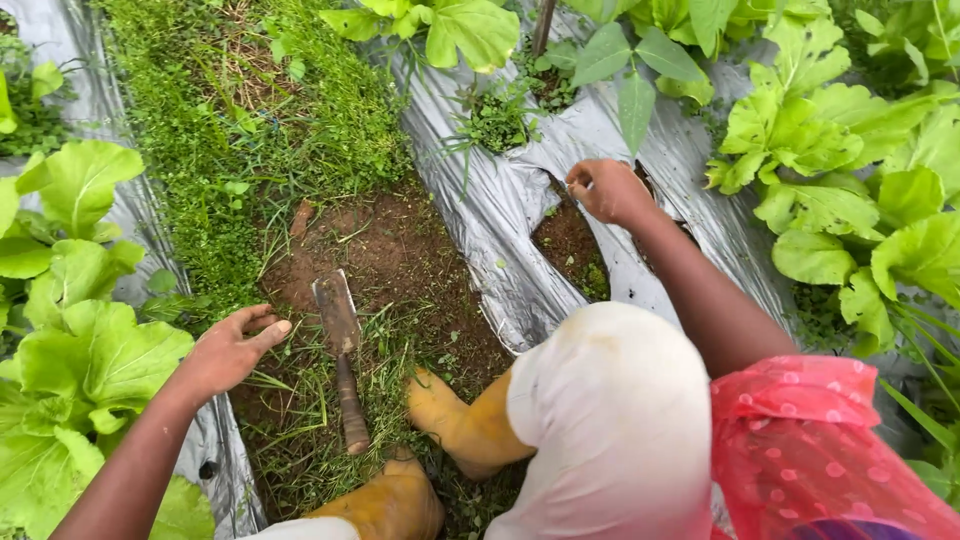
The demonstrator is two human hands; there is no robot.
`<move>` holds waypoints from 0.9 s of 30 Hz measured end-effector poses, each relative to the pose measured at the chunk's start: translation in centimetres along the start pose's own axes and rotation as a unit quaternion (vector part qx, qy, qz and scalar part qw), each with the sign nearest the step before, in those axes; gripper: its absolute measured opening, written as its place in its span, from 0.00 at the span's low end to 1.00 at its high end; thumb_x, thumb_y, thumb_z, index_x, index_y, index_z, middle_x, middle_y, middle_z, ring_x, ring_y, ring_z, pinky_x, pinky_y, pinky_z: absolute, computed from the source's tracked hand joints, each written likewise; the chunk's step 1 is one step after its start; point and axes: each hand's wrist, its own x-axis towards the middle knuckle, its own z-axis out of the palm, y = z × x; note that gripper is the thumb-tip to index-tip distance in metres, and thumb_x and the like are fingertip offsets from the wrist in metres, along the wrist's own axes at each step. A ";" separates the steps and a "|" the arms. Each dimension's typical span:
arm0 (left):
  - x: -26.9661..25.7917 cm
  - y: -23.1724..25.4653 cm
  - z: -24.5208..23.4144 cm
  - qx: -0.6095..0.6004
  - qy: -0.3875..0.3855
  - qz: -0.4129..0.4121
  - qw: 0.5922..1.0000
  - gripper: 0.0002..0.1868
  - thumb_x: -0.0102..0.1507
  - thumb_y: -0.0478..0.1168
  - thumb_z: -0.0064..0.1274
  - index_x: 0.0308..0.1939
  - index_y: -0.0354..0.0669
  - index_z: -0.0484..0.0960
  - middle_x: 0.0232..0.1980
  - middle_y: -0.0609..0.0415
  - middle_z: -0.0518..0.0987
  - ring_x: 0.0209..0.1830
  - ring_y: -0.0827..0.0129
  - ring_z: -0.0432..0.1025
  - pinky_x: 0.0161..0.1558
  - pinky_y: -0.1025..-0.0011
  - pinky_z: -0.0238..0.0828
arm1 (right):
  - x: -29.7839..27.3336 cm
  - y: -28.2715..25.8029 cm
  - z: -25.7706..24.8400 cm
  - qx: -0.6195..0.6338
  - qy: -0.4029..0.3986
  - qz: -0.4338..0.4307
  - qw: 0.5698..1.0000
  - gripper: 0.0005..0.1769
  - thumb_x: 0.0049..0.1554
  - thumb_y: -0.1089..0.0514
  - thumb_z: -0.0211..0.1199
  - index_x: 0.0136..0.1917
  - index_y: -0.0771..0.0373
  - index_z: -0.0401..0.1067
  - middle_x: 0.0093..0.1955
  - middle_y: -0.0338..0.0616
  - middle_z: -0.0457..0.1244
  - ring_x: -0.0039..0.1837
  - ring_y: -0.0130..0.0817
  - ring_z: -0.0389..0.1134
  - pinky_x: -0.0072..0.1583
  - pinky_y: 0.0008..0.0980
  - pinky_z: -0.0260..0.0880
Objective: The person uses a small hand hoe to scrape and remove weeds from the soil between rows of leafy green vegetables. They then use their hands to pull additional weeds from around the base of the plants and from under the plastic mulch.
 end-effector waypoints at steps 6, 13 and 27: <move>-0.1 1.4 0.0 -0.010 -0.005 0.034 0.999 0.37 0.67 0.53 0.51 0.75 0.36 0.63 0.72 0.40 0.72 0.69 0.43 0.69 0.68 0.46 0.64 | 5.6 -4.6 -0.3 -0.241 -0.099 -0.117 0.959 0.15 0.61 0.54 0.62 0.60 0.57 0.79 0.53 0.49 0.74 0.64 0.56 0.71 0.64 0.56 0.71; 0.2 6.0 0.6 -0.001 -0.045 0.045 0.998 0.40 0.68 0.56 0.50 0.76 0.37 0.60 0.74 0.43 0.70 0.71 0.47 0.67 0.71 0.45 0.61 | 18.7 2.3 8.1 -0.252 -0.018 -0.092 0.963 0.19 0.58 0.47 0.68 0.55 0.63 0.79 0.50 0.59 0.69 0.58 0.61 0.73 0.57 0.58 0.73; 5.3 9.5 2.9 0.013 -0.126 0.053 0.991 0.36 0.68 0.50 0.51 0.75 0.36 0.61 0.74 0.41 0.69 0.71 0.49 0.68 0.68 0.51 0.67 | 19.3 3.5 8.5 -0.187 -0.019 -0.087 0.978 0.12 0.65 0.50 0.59 0.60 0.43 0.79 0.61 0.49 0.66 0.64 0.56 0.70 0.65 0.56 0.70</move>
